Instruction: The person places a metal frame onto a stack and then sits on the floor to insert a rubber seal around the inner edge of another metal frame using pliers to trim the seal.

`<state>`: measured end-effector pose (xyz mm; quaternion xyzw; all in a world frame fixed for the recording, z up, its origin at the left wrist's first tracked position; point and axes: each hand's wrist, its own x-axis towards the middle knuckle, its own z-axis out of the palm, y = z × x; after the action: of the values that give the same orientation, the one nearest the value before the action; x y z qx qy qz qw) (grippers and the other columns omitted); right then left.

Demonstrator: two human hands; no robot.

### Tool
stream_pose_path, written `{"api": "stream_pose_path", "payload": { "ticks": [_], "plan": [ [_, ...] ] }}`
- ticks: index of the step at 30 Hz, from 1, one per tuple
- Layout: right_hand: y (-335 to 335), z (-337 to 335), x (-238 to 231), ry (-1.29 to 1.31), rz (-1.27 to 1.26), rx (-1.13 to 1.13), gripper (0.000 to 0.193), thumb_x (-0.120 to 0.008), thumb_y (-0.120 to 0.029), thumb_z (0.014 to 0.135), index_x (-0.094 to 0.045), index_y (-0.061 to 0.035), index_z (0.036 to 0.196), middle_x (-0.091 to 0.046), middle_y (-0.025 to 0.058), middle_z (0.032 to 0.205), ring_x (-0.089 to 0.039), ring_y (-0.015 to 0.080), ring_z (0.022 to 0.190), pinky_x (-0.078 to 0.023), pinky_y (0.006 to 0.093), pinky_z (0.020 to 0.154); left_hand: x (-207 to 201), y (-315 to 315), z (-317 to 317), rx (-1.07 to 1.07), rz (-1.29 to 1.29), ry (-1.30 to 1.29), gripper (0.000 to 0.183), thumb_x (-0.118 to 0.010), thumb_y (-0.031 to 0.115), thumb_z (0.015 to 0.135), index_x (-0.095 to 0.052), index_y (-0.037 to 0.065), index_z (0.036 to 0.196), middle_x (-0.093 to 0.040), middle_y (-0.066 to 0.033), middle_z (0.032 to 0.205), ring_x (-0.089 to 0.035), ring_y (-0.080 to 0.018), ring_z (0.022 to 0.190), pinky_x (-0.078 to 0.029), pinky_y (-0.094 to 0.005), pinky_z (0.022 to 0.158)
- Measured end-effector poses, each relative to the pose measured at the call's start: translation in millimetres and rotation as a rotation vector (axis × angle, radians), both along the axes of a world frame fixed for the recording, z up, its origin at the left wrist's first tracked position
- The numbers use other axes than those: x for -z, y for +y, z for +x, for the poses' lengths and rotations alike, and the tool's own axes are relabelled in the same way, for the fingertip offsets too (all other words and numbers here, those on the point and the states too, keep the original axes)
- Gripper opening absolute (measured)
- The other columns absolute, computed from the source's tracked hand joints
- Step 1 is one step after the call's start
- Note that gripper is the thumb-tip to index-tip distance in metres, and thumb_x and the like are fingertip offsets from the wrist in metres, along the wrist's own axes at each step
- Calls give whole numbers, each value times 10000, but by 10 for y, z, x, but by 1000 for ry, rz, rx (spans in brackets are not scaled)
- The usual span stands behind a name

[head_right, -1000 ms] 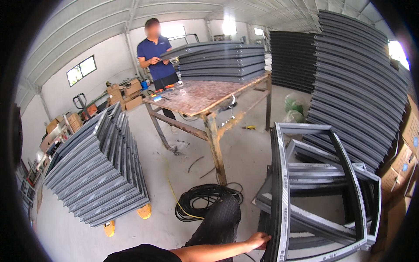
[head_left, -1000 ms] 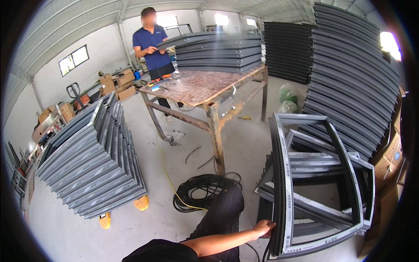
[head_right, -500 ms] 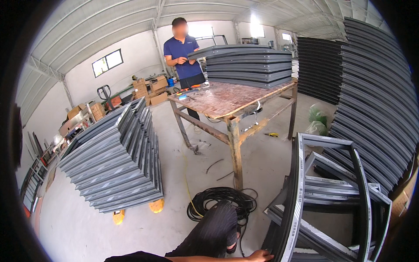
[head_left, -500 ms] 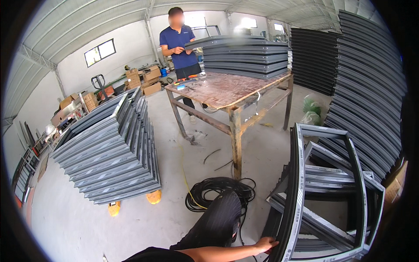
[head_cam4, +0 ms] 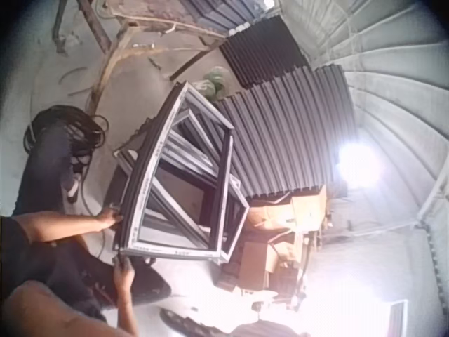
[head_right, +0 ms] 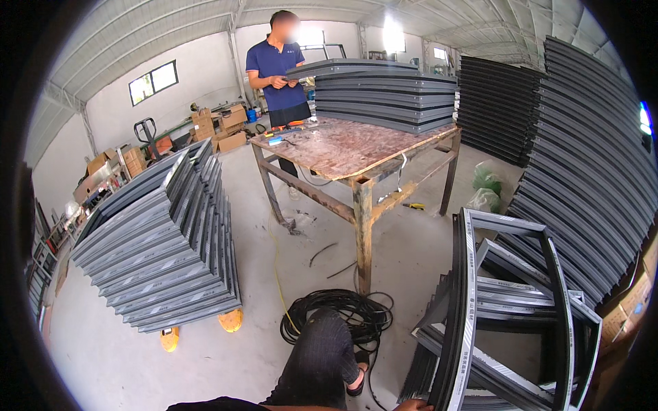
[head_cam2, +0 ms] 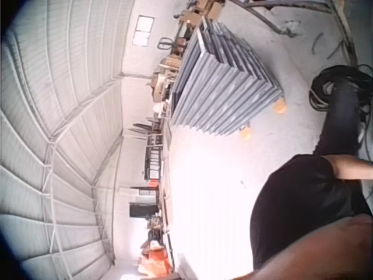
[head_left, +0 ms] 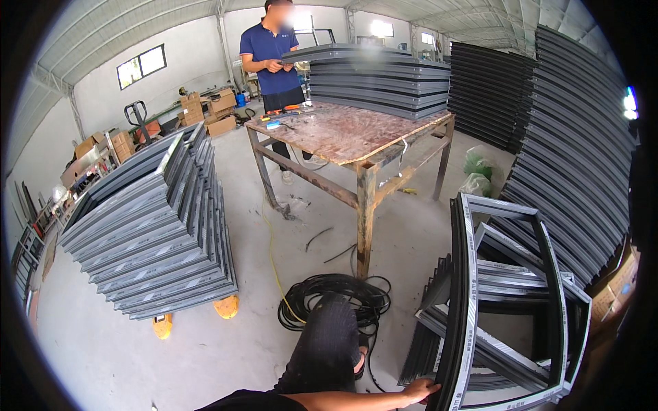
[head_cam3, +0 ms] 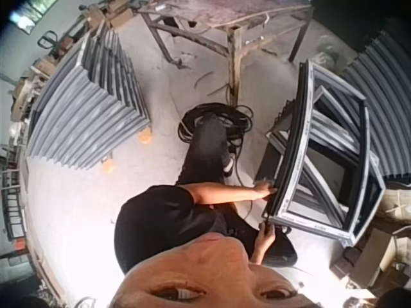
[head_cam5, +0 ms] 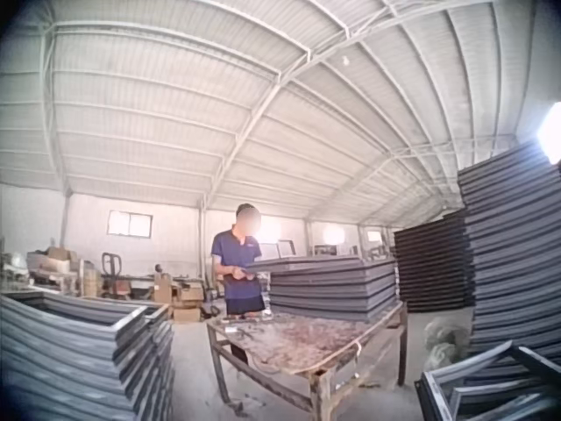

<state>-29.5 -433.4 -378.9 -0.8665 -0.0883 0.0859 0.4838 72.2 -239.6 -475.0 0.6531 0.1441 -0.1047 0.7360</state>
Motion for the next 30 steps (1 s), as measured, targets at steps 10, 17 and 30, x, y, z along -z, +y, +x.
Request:
{"api": "stream_pose_path", "payload": {
  "ticks": [10, 17, 30],
  "plan": [
    [254, 26, -461, -636, -519, -38, 175, -639, -192, 850, -655, -18, 866, -601, 129, 686, -574, 327, 640, -473, 429, 612, 386, -52, -83, 29, -124, 188, 376, -575, 414, 912, -595, 50, 824, -572, -18, 709, -573, -102, 573, -512, -244, 538],
    [270, 21, -549, -560, -519, -91, 172, -646, -170, 825, -653, -2, 855, -615, 137, 709, -584, 328, 667, -477, 422, 655, 421, -28, -148, 54, -98, 222, 358, -581, 398, 913, -605, 45, 861, -565, -8, 692, -567, -95, 578, -516, -246, 536],
    [175, 56, -434, -409, -564, -252, 166, -681, -217, 791, -626, -61, 778, -587, 147, 612, -571, 345, 538, -463, 416, 496, -325, 35, -413, 112, 47, 252, 264, -617, 226, 906, -655, -31, 859, -640, -86, 712, -624, -181, 626, -504, -324, 581]
  ]
}}
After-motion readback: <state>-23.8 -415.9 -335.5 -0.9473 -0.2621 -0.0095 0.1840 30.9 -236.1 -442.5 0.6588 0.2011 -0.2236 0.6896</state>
